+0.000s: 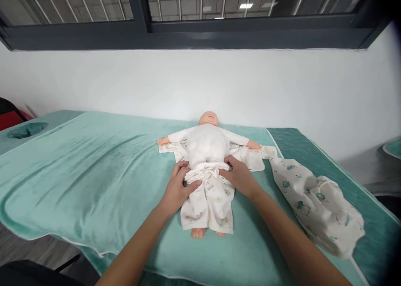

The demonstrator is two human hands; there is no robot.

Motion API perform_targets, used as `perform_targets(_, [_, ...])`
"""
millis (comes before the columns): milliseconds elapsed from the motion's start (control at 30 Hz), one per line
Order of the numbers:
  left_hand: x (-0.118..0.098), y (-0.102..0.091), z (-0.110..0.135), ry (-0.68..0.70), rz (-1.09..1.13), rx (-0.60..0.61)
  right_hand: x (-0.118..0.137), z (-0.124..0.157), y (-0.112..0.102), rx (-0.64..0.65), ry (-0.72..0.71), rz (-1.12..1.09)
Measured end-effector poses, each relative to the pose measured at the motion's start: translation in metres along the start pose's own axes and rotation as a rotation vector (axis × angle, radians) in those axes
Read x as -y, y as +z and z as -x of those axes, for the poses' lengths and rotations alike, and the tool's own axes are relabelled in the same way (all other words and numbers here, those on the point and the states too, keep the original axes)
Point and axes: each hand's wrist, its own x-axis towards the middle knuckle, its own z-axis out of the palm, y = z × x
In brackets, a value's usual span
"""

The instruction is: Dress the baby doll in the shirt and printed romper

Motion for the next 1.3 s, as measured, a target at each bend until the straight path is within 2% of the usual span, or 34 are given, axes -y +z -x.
perform_targets(133, [0.003, 0.005, -0.01, 0.014, -0.008, -0.065, 0.013, 0.026, 0.002, 0.014, 0.059, 0.011])
perform_targets(267, [0.003, 0.007, -0.015, 0.025, -0.024, -0.095, 0.023, 0.054, 0.001, 0.143, 0.08, -0.189])
perform_targets(367, [-0.002, 0.005, -0.01, 0.035, -0.029, -0.109, 0.027, 0.06, 0.001, 0.181, 0.099, -0.26])
perform_targets(467, [-0.009, 0.002, 0.01, 0.056, -0.027, -0.081, 0.024, 0.053, 0.005, 0.118, 0.117, -0.197])
perform_targets(567, [-0.014, 0.0, 0.035, 0.053, -0.023, -0.027, 0.019, 0.043, 0.01, 0.058, 0.057, -0.108])
perform_targets(667, [-0.014, 0.001, 0.05, 0.021, -0.025, 0.022, 0.017, 0.042, 0.013, 0.01, 0.011, -0.078])
perform_targets(733, [-0.011, 0.003, 0.051, 0.017, -0.031, 0.024, 0.02, 0.051, 0.012, 0.013, 0.017, -0.073])
perform_targets(867, [-0.006, 0.006, 0.046, 0.028, -0.02, -0.025, 0.031, 0.087, 0.002, 0.157, 0.014, -0.066])
perform_targets(967, [-0.005, 0.006, 0.045, 0.036, 0.001, -0.032, 0.036, 0.111, -0.003, 0.226, -0.063, -0.046])
perform_targets(1100, [-0.012, 0.001, 0.052, 0.049, -0.001, -0.002, 0.041, 0.121, 0.002, 0.151, -0.174, 0.097])
perform_targets(1200, [-0.02, -0.008, 0.064, 0.046, -0.011, 0.031, 0.046, 0.12, 0.005, 0.11, -0.177, 0.156])
perform_targets(1300, [-0.028, -0.018, 0.079, 0.02, -0.038, 0.099, 0.053, 0.125, 0.004, 0.137, -0.128, 0.179])
